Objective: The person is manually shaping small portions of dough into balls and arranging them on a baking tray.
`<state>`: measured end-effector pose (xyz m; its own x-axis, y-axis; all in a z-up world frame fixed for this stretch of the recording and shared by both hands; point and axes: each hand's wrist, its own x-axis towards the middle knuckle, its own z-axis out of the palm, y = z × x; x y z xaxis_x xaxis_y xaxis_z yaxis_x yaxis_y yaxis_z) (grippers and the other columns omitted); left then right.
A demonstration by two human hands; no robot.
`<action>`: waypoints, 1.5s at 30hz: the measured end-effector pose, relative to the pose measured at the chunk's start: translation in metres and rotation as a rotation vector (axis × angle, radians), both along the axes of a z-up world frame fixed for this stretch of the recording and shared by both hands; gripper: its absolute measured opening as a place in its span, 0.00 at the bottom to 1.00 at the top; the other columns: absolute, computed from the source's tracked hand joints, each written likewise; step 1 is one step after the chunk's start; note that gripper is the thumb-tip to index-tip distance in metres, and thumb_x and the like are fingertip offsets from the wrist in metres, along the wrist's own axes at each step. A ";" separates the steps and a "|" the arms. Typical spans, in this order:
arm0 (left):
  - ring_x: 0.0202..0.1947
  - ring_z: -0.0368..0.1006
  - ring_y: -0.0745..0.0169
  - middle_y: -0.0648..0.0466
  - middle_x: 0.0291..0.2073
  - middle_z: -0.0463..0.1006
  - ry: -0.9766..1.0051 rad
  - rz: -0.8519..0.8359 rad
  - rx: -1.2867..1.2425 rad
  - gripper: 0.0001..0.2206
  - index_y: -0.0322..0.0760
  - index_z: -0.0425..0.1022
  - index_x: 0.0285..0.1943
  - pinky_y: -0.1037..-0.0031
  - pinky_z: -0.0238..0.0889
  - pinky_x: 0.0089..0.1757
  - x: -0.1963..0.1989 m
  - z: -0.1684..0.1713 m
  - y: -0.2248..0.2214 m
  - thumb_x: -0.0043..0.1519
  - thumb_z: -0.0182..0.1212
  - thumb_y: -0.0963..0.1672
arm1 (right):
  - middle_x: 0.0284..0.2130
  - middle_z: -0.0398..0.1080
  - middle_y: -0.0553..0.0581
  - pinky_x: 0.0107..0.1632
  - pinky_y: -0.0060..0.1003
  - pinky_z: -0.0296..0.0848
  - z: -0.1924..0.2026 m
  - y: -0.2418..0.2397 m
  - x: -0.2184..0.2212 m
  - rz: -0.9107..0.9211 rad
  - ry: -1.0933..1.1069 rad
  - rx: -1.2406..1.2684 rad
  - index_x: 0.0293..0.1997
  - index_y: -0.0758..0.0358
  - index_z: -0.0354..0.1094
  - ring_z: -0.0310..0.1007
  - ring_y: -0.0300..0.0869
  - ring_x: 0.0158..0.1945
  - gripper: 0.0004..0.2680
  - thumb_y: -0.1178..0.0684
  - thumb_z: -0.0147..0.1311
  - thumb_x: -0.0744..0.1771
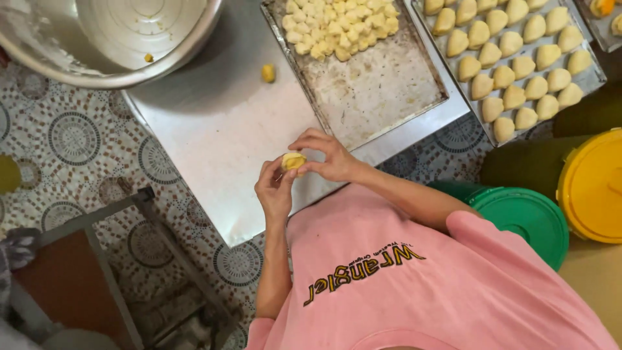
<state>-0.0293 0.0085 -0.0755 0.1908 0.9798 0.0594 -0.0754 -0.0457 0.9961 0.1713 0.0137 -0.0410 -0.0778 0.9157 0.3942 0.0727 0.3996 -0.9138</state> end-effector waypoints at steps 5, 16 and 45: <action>0.35 0.77 0.54 0.45 0.35 0.72 0.097 0.066 0.085 0.13 0.21 0.77 0.55 0.65 0.76 0.36 0.013 0.022 -0.007 0.62 0.67 0.36 | 0.33 0.72 0.55 0.43 0.39 0.75 -0.016 -0.001 -0.004 -0.018 0.065 -0.030 0.44 0.62 0.78 0.75 0.43 0.34 0.12 0.47 0.69 0.64; 0.27 0.79 0.51 0.40 0.33 0.76 -0.006 0.224 0.038 0.10 0.20 0.77 0.55 0.64 0.80 0.28 0.003 0.074 -0.007 0.66 0.61 0.37 | 0.36 0.68 0.56 0.37 0.34 0.73 0.008 0.001 -0.030 -0.078 0.077 -0.051 0.46 0.63 0.77 0.70 0.40 0.31 0.13 0.47 0.69 0.64; 0.59 0.75 0.49 0.41 0.53 0.79 -0.092 0.418 0.078 0.13 0.33 0.74 0.49 0.60 0.72 0.58 0.047 0.089 -0.009 0.71 0.51 0.47 | 0.34 0.71 0.59 0.34 0.35 0.68 0.047 -0.020 -0.043 -0.098 -0.211 0.028 0.54 0.67 0.76 0.70 0.43 0.34 0.09 0.61 0.59 0.68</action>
